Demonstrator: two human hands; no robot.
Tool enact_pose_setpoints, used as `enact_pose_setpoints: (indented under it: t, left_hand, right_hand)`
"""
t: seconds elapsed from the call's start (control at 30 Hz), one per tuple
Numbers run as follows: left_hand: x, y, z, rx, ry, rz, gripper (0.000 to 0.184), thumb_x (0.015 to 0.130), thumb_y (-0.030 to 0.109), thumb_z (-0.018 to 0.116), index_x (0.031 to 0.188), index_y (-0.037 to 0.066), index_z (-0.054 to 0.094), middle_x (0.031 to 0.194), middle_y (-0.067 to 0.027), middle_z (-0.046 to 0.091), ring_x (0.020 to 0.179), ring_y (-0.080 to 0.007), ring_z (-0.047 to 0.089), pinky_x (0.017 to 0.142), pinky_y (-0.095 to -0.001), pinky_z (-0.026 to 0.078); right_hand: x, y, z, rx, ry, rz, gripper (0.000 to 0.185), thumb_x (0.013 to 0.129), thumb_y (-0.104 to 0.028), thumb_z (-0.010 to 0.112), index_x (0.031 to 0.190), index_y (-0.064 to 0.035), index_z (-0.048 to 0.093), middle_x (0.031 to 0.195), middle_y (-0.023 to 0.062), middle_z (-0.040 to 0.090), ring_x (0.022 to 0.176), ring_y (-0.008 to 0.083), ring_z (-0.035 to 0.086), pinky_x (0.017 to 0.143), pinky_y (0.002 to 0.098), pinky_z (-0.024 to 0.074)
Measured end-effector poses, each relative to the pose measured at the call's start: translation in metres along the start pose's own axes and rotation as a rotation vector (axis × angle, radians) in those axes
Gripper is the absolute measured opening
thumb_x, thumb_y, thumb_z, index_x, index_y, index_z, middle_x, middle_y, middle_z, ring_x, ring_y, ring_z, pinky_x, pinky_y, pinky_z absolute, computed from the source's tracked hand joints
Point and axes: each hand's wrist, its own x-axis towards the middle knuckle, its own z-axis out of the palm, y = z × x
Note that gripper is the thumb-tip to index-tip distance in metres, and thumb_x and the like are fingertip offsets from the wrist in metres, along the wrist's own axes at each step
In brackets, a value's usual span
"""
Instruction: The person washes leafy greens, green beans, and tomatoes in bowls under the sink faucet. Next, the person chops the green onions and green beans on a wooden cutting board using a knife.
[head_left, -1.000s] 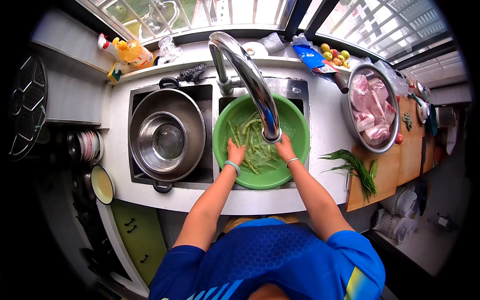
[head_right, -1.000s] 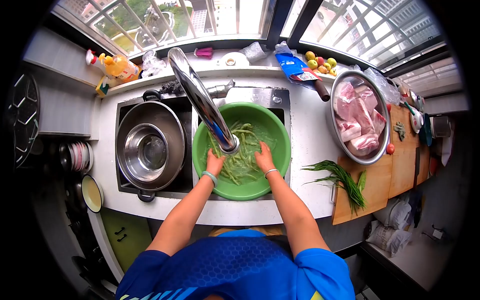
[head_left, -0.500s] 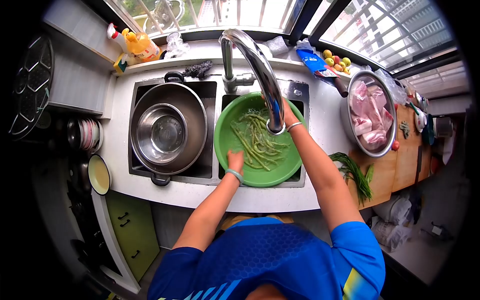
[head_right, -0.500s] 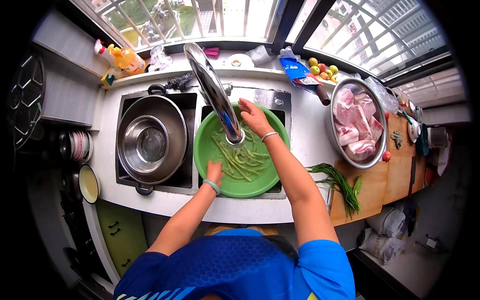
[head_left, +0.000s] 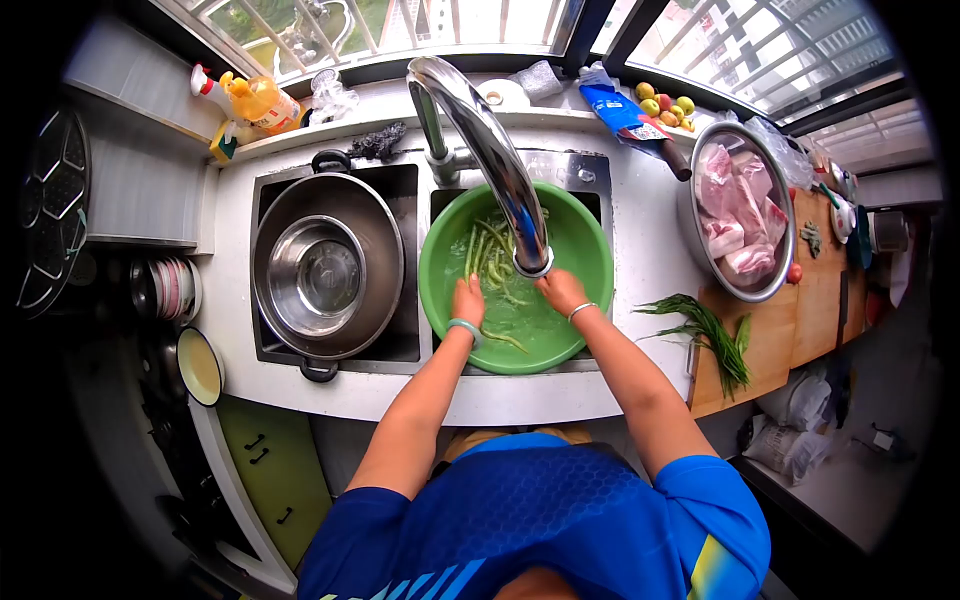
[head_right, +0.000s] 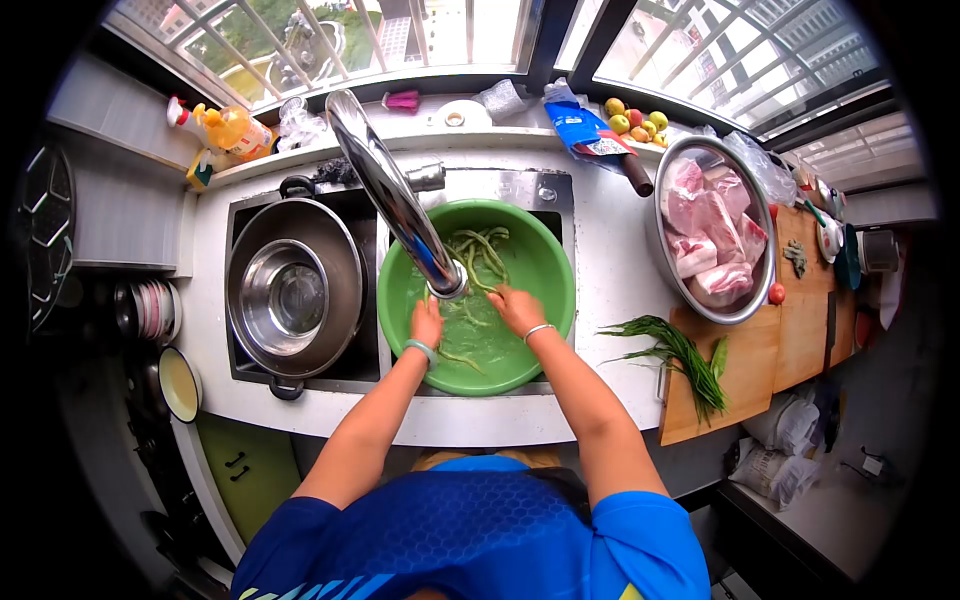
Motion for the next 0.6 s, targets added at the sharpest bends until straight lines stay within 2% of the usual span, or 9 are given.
enact_pose_setpoints:
  t: [0.03,0.1,0.17,0.27,0.3,0.4,0.47,0.5,0.6]
  left_hand:
    - [0.004,0.002,-0.008,0.004,0.001,0.004,0.039,0.087,0.018,0.047,0.115,-0.007,0.040,0.114,-0.0280,0.047,0.098,-0.0429,0.050,0.085,-0.0413,0.042]
    - [0.012,0.006,-0.019,0.176,0.253,0.469,0.046,0.086,0.019,0.048,0.122,-0.006,0.038,0.119,-0.0274,0.043,0.106,-0.0405,0.045,0.091,-0.0413,0.038]
    - [0.027,0.013,-0.022,0.141,0.231,0.464,0.050,0.084,0.025,0.050,0.123,-0.005,0.040,0.120,-0.0277,0.042,0.111,-0.0395,0.041,0.095,-0.0415,0.034]
    - [0.093,-0.017,0.013,0.013,0.005,0.323,0.053,0.082,0.030,0.053,0.121,-0.004,0.041,0.120,-0.0277,0.043,0.111,-0.0390,0.043,0.093,-0.0403,0.036]
    - [0.079,-0.001,0.024,-0.030,0.057,0.287,0.052,0.082,0.030,0.054,0.118,-0.005,0.042,0.117,-0.0281,0.045,0.108,-0.0393,0.045,0.091,-0.0403,0.037]
    - [0.033,0.024,0.039,-0.115,0.243,0.241,0.048,0.081,0.030,0.057,0.109,-0.007,0.046,0.109,-0.0291,0.052,0.100,-0.0403,0.052,0.085,-0.0401,0.041]
    - [0.072,-0.024,0.043,-0.240,0.236,0.397,0.041,0.084,0.025,0.054,0.109,-0.007,0.047,0.107,-0.0278,0.054,0.099,-0.0398,0.053,0.084,-0.0404,0.041]
    - [0.037,0.002,0.016,0.038,0.168,0.334,0.039,0.085,0.023,0.053,0.110,-0.007,0.047,0.108,-0.0278,0.053,0.099,-0.0395,0.053,0.084,-0.0406,0.041]
    - [0.054,-0.026,-0.002,-0.163,0.110,0.324,0.046,0.084,0.018,0.054,0.120,-0.006,0.039,0.113,-0.0258,0.051,0.102,-0.0353,0.052,0.087,-0.0384,0.040]
  right_hand:
    - [0.006,0.005,-0.015,-0.004,0.091,-0.002,0.030,0.084,-0.033,0.052,0.101,-0.0091,0.058,0.087,0.0157,0.062,0.081,0.0316,0.058,0.069,0.0429,0.0458]
    - [0.031,0.024,-0.027,-0.024,0.227,-0.001,0.040,0.082,-0.036,0.054,0.109,-0.0074,0.055,0.104,0.0144,0.058,0.100,0.0313,0.053,0.081,0.0412,0.0431]
    - [0.058,0.025,-0.012,0.115,0.296,-0.021,0.060,0.077,-0.040,0.060,0.120,-0.0008,0.044,0.112,0.0194,0.053,0.108,0.0342,0.048,0.089,0.0400,0.0400]
    - [0.067,-0.009,0.020,0.067,0.182,0.118,0.082,0.072,-0.042,0.064,0.126,0.0071,0.029,0.118,0.0276,0.045,0.110,0.0369,0.045,0.093,0.0409,0.0377]
    - [0.084,0.009,0.069,0.310,0.263,-0.054,0.072,0.077,-0.038,0.059,0.123,0.0080,0.029,0.107,0.0295,0.052,0.098,0.0397,0.053,0.084,0.0441,0.0431]
    - [0.058,-0.016,0.097,0.259,0.451,-0.173,0.033,0.083,-0.023,0.049,0.098,0.0055,0.041,0.077,0.0281,0.059,0.074,0.0434,0.058,0.067,0.0482,0.0462]
    - [0.043,-0.022,0.083,0.275,0.436,-0.153,0.029,0.083,-0.021,0.051,0.093,0.0046,0.043,0.079,0.0286,0.059,0.076,0.0430,0.058,0.067,0.0482,0.0460]
    - [0.034,-0.018,0.079,0.294,0.325,-0.150,0.031,0.081,-0.020,0.053,0.097,0.0051,0.044,0.082,0.0288,0.059,0.079,0.0416,0.058,0.069,0.0465,0.0464]
    - [0.005,0.004,0.047,0.368,0.080,-0.146,0.037,0.080,-0.018,0.056,0.106,0.0051,0.046,0.092,0.0285,0.057,0.087,0.0395,0.057,0.074,0.0429,0.0462]
